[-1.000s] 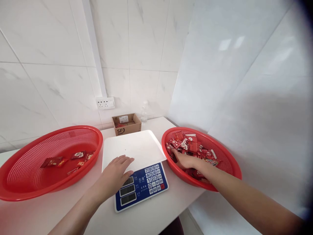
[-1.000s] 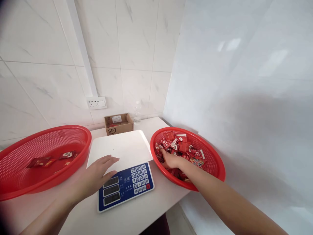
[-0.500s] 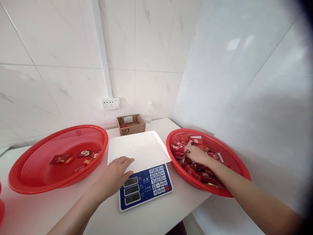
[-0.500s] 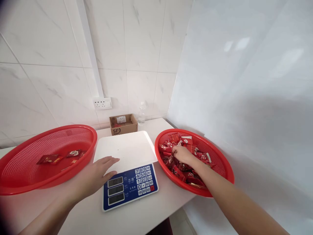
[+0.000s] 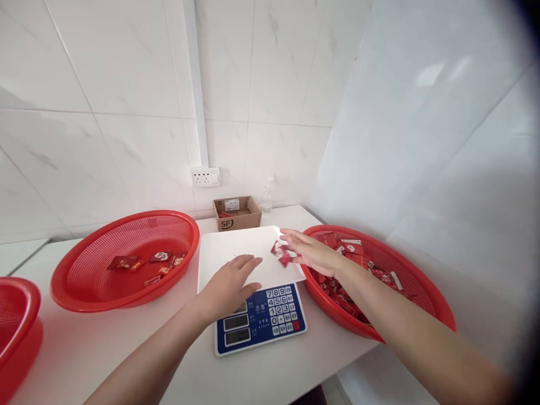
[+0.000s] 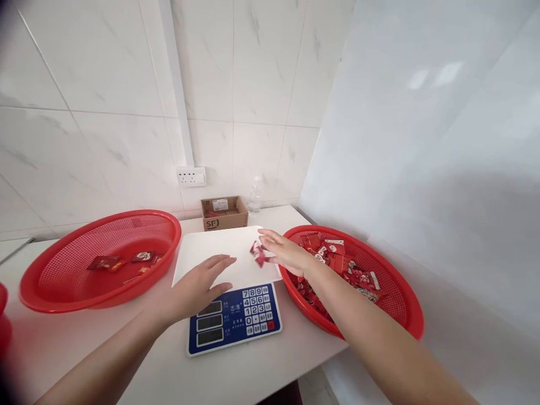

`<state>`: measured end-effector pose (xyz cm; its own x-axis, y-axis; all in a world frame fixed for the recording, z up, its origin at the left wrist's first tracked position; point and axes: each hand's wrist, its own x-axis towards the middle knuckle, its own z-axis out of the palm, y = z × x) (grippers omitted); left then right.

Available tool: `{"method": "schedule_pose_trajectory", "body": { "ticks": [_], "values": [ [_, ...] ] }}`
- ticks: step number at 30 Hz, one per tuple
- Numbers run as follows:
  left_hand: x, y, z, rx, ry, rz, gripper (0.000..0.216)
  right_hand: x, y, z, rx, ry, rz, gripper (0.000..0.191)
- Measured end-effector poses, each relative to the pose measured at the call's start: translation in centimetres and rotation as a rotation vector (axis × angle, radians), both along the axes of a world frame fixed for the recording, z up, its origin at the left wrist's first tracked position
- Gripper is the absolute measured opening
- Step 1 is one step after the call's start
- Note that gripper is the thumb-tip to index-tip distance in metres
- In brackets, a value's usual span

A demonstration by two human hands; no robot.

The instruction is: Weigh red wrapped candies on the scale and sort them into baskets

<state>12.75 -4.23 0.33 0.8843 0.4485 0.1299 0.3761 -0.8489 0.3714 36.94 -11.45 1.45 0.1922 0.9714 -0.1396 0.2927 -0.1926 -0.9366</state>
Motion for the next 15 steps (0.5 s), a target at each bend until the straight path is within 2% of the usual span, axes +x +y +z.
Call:
{"method": "schedule_pose_trajectory", "body": {
  "ticks": [2, 4, 6, 8, 11, 13, 15],
  "values": [
    [-0.1, 0.3, -0.1, 0.012, 0.006, -0.019, 0.05, 0.3, 0.2, -0.1, 0.02, -0.193, 0.033, 0.055],
    [-0.4, 0.6, -0.5, 0.011, 0.027, -0.043, 0.053, 1.7, -0.3, -0.7, 0.011, -0.471, -0.025, 0.055],
    [-0.5, 1.0, -1.0, 0.007, 0.05, -0.075, 0.053, 3.3, -1.2, -1.6, -0.076, -0.658, -0.054, 0.055],
    [-0.2, 1.4, -1.6, 0.013, 0.063, -0.108, 0.051, 4.5, -2.3, -2.6, -0.221, -0.659, -0.045, 0.054],
    [1.0, 2.0, -2.1, 0.036, 0.084, -0.135, 0.048, 5.1, -3.9, -3.9, -0.373, -0.483, 0.012, 0.054],
    [1.9, 2.3, -2.3, 0.051, 0.12, -0.131, 0.046, 4.8, -4.7, -4.6, -0.381, -0.447, 0.081, 0.056],
    [2.5, 2.6, -2.3, 0.076, 0.155, -0.122, 0.044, 4.4, -5.2, -5.5, -0.354, -0.512, 0.107, 0.054]
  ]
}}
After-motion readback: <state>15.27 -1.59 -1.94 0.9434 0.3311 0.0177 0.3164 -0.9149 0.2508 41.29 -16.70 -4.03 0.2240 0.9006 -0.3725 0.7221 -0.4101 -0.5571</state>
